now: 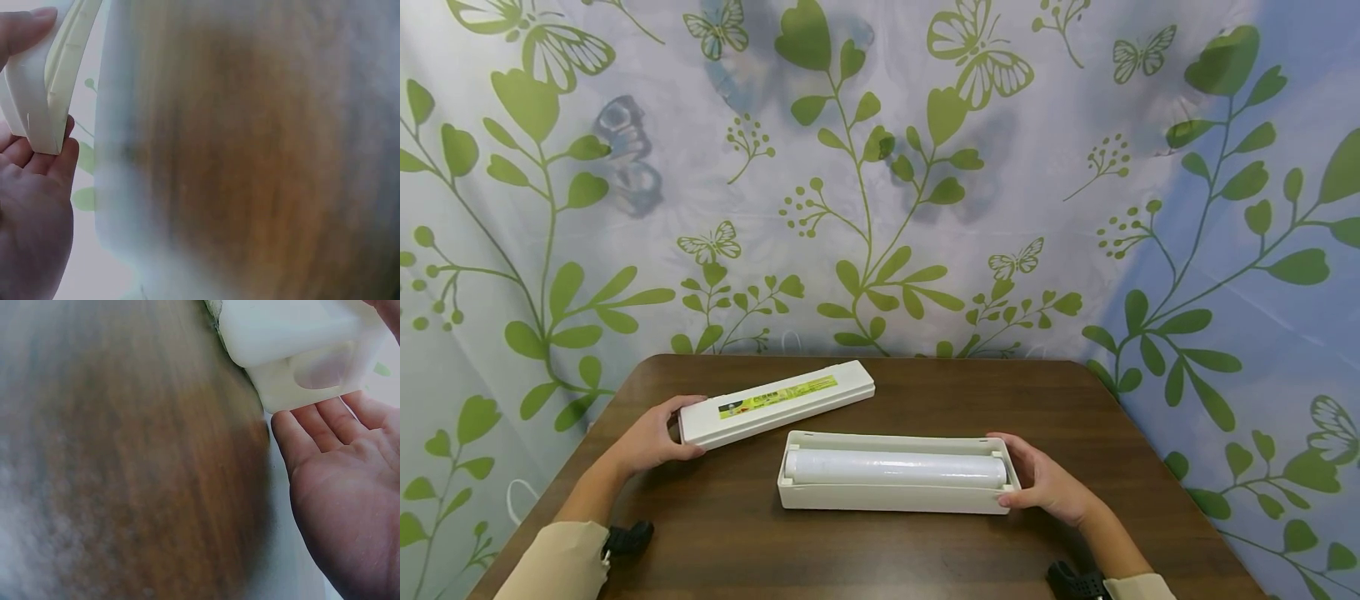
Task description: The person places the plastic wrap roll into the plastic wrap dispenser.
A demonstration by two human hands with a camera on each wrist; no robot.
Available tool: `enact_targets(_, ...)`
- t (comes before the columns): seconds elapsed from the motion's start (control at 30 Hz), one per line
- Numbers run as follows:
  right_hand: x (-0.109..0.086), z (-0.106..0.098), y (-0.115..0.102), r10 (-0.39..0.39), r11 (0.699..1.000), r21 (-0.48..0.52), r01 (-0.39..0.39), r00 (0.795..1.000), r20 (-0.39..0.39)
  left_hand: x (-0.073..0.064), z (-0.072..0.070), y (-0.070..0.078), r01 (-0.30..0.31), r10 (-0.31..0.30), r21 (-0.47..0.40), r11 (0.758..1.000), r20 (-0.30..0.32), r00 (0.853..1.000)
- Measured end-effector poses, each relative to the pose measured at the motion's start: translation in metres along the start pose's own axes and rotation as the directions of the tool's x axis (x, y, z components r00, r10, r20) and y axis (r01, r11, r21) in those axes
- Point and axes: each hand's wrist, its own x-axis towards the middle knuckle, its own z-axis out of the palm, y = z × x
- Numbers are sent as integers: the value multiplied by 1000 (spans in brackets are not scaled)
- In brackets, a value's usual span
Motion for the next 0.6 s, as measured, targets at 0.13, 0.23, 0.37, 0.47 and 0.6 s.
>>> enact_targets(0.13,0,0,0,2,1000,2,-2,1000,-2,-1,0,3,-2,3,19,1000,-32,999)
enact_targets(0.23,-1,0,0,8,1000,2,-7,1000,-5,-1,1,5,-11,13,34,999,-58,998)
enact_targets(0.37,-1,1,-1,10,1000,1,-10,1000,-7,-1,3,6,-25,28,36,999,-83,996)
enact_targets(0.47,0,1,-1,8,1000,-6,-8,1000,-10,-1,5,8,-20,23,29,999,-100,995)
enact_targets(0.6,0,2,-1,-1,1000,-17,1,1000,-5,-3,6,8,-9,10,16,1000,-104,995)
